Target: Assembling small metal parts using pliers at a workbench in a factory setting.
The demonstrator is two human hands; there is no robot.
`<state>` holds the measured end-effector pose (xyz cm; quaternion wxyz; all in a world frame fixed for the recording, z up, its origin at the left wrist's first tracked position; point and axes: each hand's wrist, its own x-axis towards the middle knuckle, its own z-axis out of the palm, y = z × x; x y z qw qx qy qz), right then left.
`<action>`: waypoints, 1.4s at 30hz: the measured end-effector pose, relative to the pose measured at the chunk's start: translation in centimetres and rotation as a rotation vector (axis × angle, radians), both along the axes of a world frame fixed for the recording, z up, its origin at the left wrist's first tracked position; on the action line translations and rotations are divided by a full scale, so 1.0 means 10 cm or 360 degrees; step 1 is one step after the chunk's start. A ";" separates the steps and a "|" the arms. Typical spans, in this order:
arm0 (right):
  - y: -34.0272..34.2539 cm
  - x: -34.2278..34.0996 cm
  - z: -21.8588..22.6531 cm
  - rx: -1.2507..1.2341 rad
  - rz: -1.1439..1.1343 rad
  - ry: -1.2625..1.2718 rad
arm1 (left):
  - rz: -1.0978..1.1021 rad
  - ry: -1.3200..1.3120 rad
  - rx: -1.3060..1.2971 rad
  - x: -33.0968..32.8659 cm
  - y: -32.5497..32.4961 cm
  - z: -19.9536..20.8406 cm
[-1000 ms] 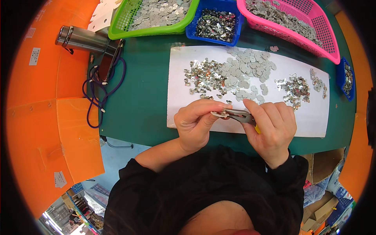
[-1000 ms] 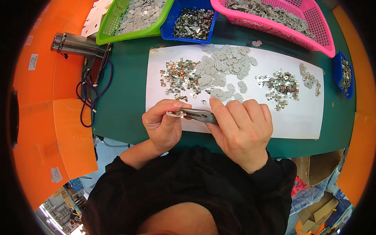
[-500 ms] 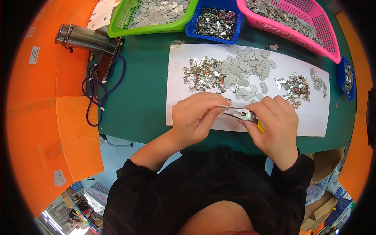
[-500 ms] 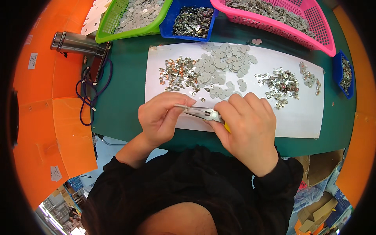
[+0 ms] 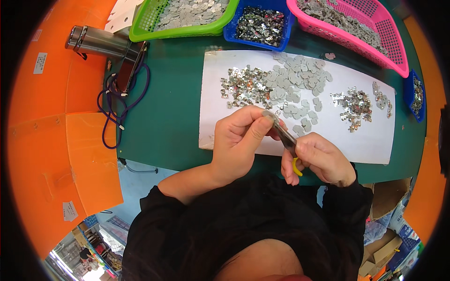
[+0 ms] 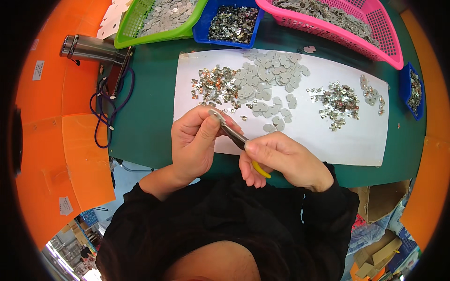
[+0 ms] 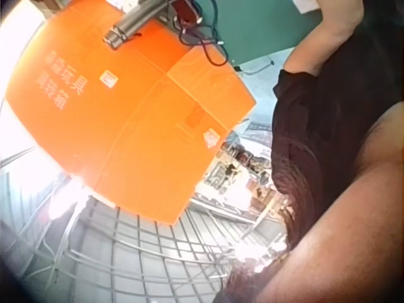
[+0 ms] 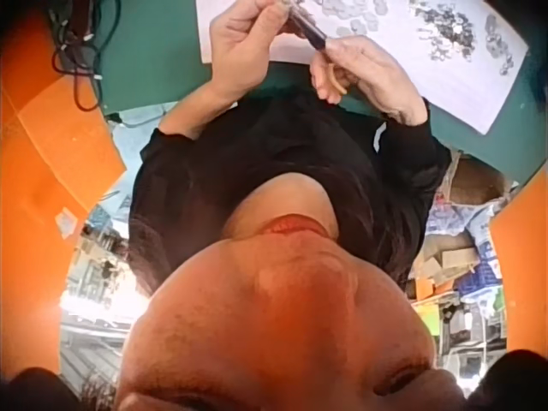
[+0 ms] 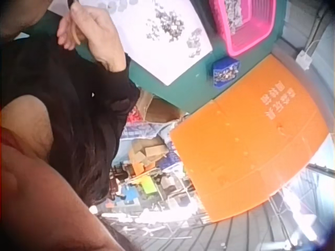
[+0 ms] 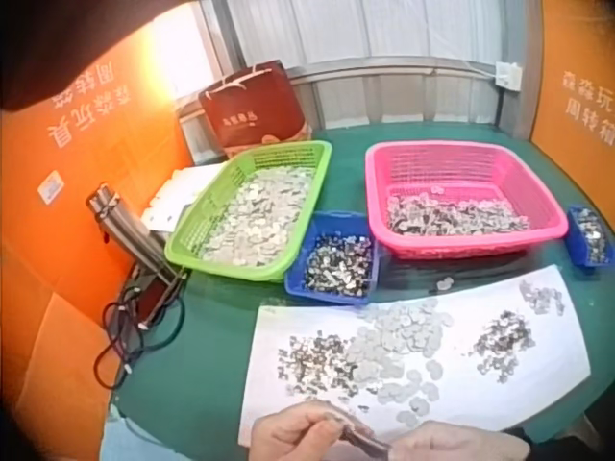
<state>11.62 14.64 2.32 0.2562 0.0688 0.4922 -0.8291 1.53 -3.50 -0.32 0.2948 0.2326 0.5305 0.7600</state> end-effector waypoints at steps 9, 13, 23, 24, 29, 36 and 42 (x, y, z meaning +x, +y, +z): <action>-0.02 0.02 -0.06 -0.0099 0.0015 -0.0129 | 0.0121 0.0454 0.0007 0.02 -0.02 -0.03; -0.07 0.03 -0.11 -0.0185 -0.0020 -0.0034 | 0.0182 0.0551 0.0052 0.04 0.00 -0.02; -0.05 0.00 0.08 0.0480 0.0008 0.0033 | 0.0345 0.0437 0.0028 0.09 -0.01 -0.02; -0.07 -0.01 0.10 0.0807 -0.0029 0.0104 | 0.0369 0.0354 -0.0025 0.10 -0.01 -0.03; -0.28 0.02 0.05 0.1434 -0.0386 0.0493 | 0.0301 0.0522 -0.0167 0.01 0.00 -0.05; -0.19 0.10 0.01 0.1407 -0.0482 0.0480 | 0.0211 0.0131 0.0117 0.00 0.07 -0.08; -0.23 0.08 -0.01 0.1422 -0.0544 0.0477 | 0.0180 0.0286 0.0006 0.02 0.08 -0.09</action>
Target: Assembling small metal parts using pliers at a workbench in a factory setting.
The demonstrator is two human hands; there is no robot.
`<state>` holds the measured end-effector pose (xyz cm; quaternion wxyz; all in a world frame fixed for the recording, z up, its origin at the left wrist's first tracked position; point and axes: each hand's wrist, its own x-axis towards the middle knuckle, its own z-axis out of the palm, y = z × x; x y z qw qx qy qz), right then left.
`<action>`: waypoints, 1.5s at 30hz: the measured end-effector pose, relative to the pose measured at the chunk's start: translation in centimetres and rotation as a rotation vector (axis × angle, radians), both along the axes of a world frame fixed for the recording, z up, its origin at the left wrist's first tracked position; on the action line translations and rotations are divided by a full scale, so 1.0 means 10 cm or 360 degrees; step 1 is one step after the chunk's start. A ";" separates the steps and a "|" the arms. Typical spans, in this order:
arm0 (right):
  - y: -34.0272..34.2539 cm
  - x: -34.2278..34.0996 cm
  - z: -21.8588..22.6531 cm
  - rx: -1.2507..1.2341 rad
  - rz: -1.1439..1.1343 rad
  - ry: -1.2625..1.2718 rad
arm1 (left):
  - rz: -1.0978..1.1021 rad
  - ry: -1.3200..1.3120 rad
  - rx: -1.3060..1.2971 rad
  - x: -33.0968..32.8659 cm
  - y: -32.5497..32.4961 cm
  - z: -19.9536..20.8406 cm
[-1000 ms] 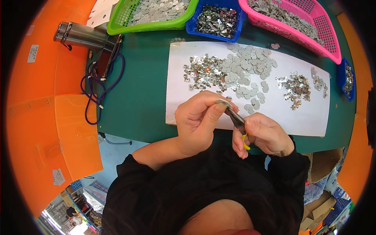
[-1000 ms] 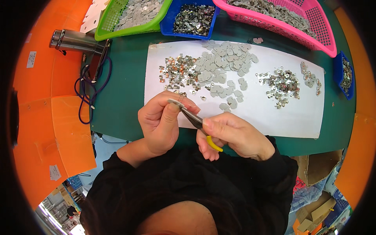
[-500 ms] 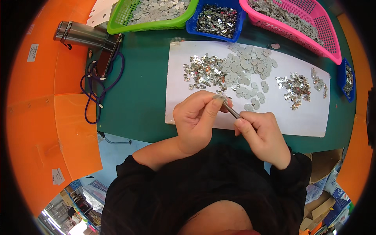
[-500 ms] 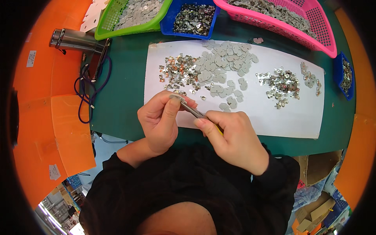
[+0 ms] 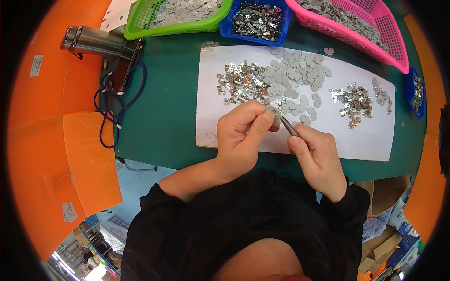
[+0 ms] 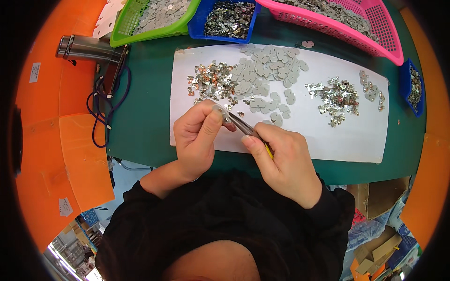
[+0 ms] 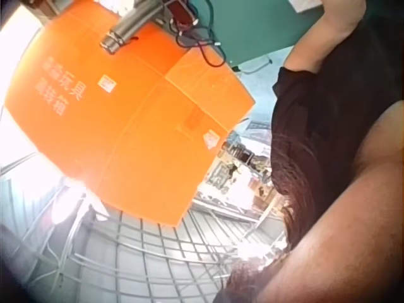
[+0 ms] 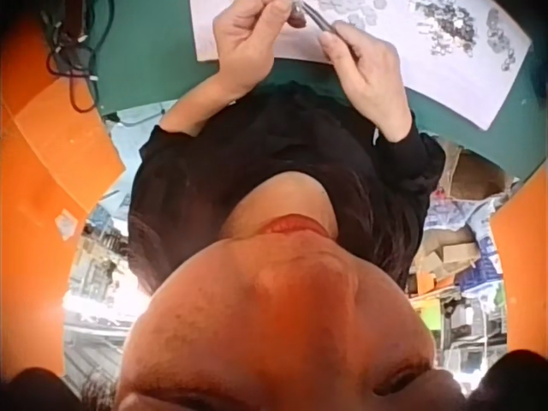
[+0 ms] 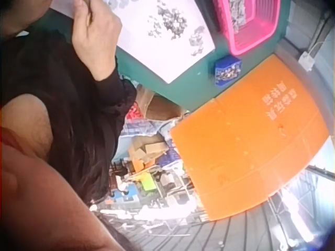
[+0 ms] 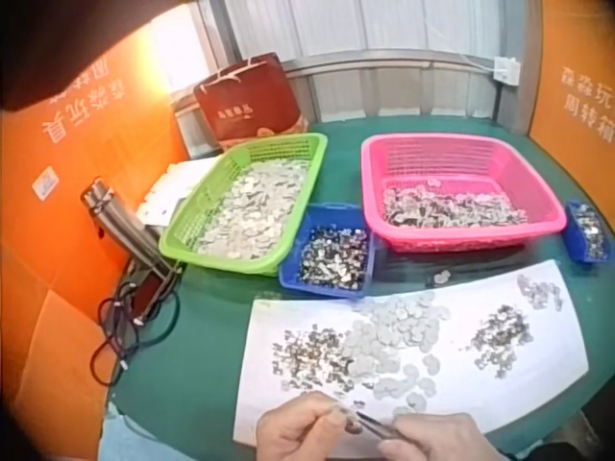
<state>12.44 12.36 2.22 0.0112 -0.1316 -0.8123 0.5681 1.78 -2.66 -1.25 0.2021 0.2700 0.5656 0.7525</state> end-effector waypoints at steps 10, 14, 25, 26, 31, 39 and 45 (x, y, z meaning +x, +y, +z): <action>0.06 0.00 0.02 0.0031 0.0171 -0.0130 | 0.0031 0.0036 -0.0054 -0.01 0.02 0.00; 0.05 0.00 0.06 0.0058 0.0175 -0.0115 | 0.0065 0.0181 -0.0178 -0.02 0.02 0.02; -0.03 -0.01 0.02 0.0377 0.0090 -0.0043 | 0.0164 0.0303 -0.0308 -0.01 0.00 0.00; -0.05 0.00 0.01 0.0379 0.0085 -0.0044 | 0.0152 0.0306 -0.0332 -0.01 -0.01 0.00; -0.04 -0.03 0.01 0.0510 0.0063 0.0015 | 0.0116 0.0057 -0.0199 0.02 0.00 0.00; 0.01 0.03 -0.04 -0.0138 -0.0236 0.0226 | -0.0199 0.0208 -0.0283 0.02 -0.01 -0.04; 0.05 0.02 -0.09 0.0121 -0.0425 0.0377 | -0.0212 0.0449 -0.0483 0.07 0.08 -0.07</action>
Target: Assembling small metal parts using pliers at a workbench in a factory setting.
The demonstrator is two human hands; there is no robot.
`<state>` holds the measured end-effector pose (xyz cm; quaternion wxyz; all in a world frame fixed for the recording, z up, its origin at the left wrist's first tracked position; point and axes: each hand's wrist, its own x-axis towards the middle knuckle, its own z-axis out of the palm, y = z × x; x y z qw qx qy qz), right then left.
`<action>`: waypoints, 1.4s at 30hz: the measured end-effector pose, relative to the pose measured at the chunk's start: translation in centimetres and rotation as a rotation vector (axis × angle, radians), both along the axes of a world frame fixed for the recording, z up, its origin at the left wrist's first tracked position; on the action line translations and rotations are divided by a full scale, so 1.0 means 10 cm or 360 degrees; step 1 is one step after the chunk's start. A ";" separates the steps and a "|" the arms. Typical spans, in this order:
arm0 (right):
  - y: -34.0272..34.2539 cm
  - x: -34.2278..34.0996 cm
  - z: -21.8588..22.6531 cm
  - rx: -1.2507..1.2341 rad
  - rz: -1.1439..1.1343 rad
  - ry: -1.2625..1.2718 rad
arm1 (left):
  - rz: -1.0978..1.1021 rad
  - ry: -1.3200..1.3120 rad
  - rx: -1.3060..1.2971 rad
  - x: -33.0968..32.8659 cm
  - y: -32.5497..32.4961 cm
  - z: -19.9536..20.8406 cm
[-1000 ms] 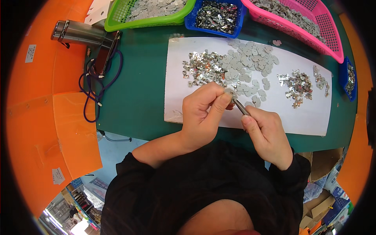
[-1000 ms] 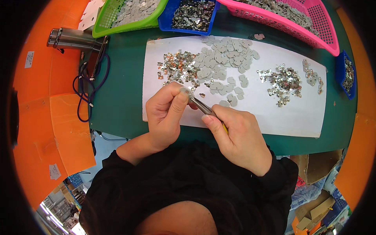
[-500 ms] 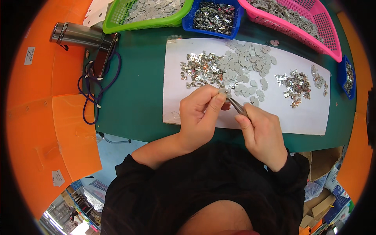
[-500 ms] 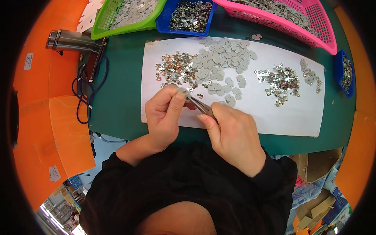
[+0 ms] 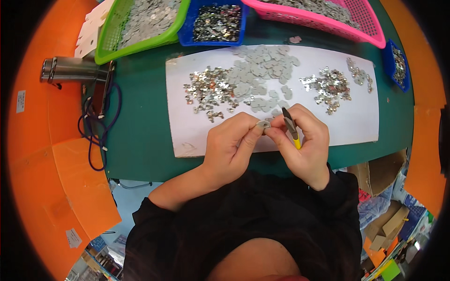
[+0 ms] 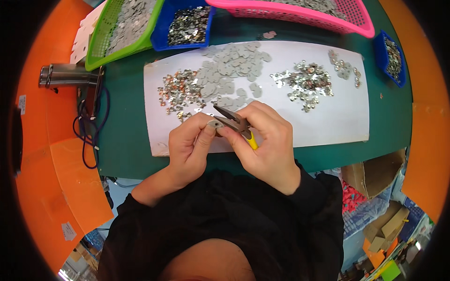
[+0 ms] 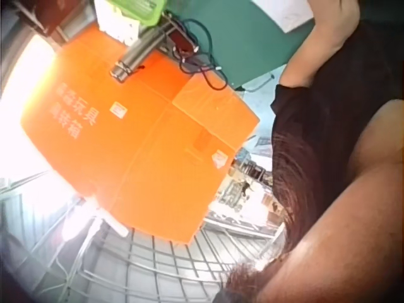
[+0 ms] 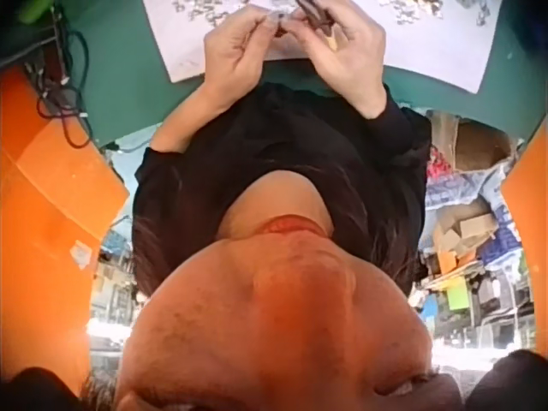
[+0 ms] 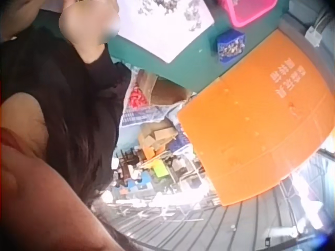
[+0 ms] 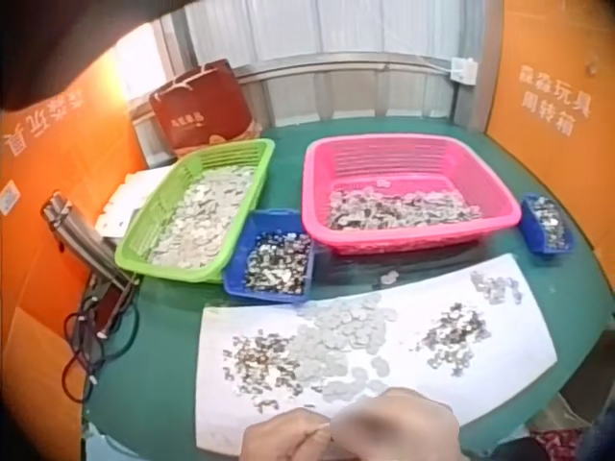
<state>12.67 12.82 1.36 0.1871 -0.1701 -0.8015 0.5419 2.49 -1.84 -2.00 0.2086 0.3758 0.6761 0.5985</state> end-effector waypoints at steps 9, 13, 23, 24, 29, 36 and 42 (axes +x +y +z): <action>1.05 0.30 -0.16 0.0960 -0.0929 -0.0041 | 0.0146 0.0388 -0.0112 -0.13 -0.03 0.15; 1.56 0.58 -0.38 0.1174 -0.1099 -0.0342 | 0.0193 0.0391 -0.0254 -0.25 -0.08 0.14; 1.36 0.33 -0.46 0.0364 -0.0619 0.0571 | 0.0205 0.0094 -0.0329 -0.45 -0.14 0.26; 1.39 0.32 -0.46 0.0372 -0.0624 0.0575 | 0.0165 0.0062 -0.0316 -0.45 -0.13 0.29; 1.47 0.37 -0.50 0.0175 -0.0596 0.0929 | 0.0072 0.0116 -0.0269 -0.47 -0.10 0.30; 1.58 0.66 -0.50 -0.0589 -0.1028 0.1221 | -0.0508 0.0607 -0.0121 -0.49 0.59 0.39; 1.61 0.73 -0.61 -0.0276 -0.0913 0.1096 | -0.0862 0.0875 -0.0002 -0.23 1.64 0.07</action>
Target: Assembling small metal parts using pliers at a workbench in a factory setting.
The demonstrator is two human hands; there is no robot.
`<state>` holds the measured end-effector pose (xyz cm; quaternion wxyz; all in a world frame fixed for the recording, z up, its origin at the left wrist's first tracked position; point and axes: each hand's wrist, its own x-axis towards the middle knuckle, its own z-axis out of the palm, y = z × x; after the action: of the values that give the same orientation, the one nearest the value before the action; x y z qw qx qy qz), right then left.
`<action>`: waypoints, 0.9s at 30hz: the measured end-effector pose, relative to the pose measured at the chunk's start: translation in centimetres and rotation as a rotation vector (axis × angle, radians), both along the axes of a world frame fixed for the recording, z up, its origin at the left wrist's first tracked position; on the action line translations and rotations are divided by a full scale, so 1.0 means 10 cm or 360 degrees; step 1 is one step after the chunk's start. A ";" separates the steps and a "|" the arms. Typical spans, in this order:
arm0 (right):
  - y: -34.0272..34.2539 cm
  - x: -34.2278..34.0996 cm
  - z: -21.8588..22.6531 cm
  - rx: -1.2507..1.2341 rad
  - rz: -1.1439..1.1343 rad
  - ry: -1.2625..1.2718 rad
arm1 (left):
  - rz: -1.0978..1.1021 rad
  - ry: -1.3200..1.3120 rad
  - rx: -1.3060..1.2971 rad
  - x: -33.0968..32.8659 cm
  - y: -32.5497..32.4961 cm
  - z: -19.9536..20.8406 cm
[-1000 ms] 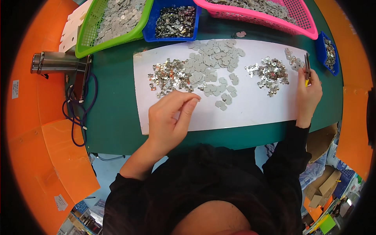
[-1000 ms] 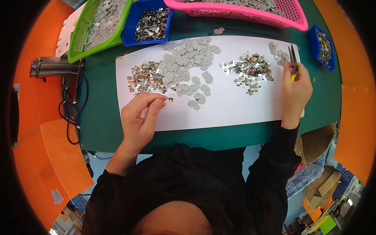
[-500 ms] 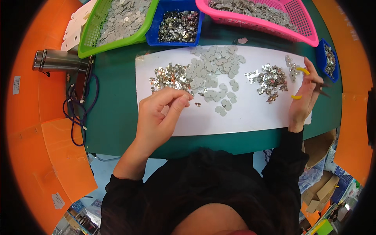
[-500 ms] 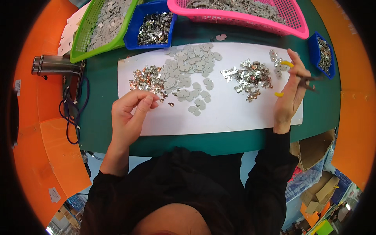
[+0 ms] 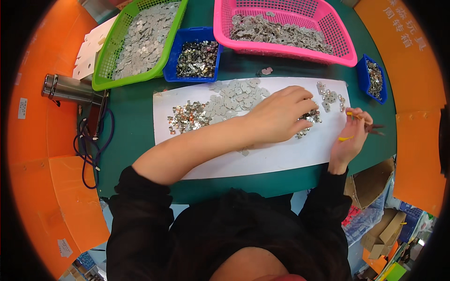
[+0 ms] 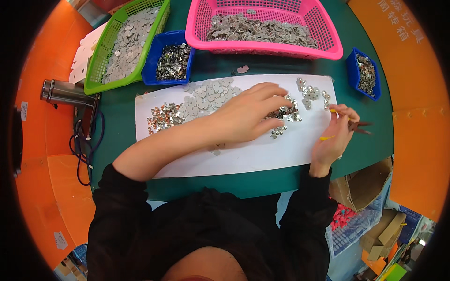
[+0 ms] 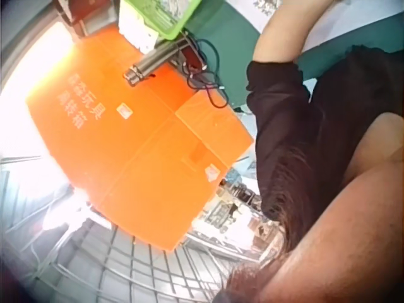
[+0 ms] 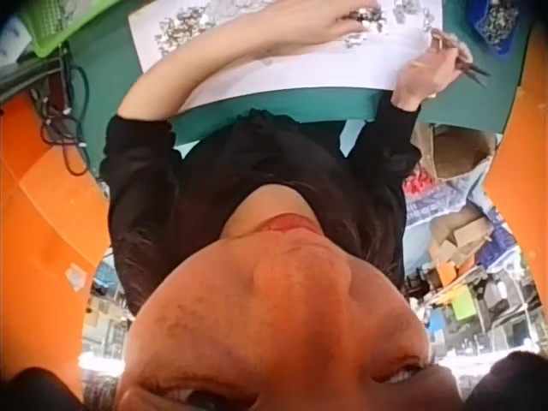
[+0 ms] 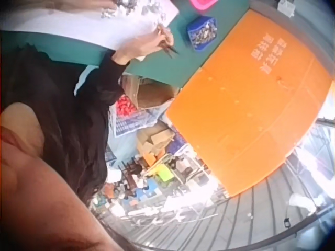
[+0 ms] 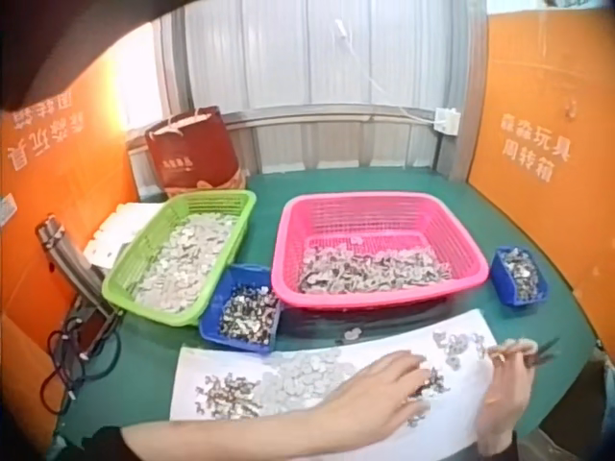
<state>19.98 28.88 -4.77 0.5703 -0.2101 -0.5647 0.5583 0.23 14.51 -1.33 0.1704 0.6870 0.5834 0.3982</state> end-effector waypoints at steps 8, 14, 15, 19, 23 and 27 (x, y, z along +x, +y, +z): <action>-0.30 0.04 0.09 0.0097 0.0027 -0.0763 | -0.0057 0.0523 -0.0050 0.10 0.32 -0.18; -0.28 0.04 0.12 0.0153 0.0041 -0.0807 | -0.0238 0.0407 -0.0051 0.02 0.29 -0.17; -0.28 0.04 0.12 0.0143 0.0033 -0.0811 | -0.0240 0.0377 -0.0017 0.02 0.27 -0.17; -0.28 0.02 0.15 0.0185 0.0112 -0.0867 | -0.0182 0.0417 0.0118 0.11 0.24 -0.15; -0.30 0.03 0.16 0.0179 0.0128 -0.0874 | -0.0129 0.0655 0.0184 0.31 0.29 -0.24; -0.29 0.04 0.17 0.0160 0.0164 -0.0840 | -0.0093 0.0699 0.0180 0.29 0.19 -0.32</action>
<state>20.40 25.96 -3.06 0.3840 -0.2908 -0.7307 0.4838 3.11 16.43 -4.51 0.0119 0.7824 0.5630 0.2660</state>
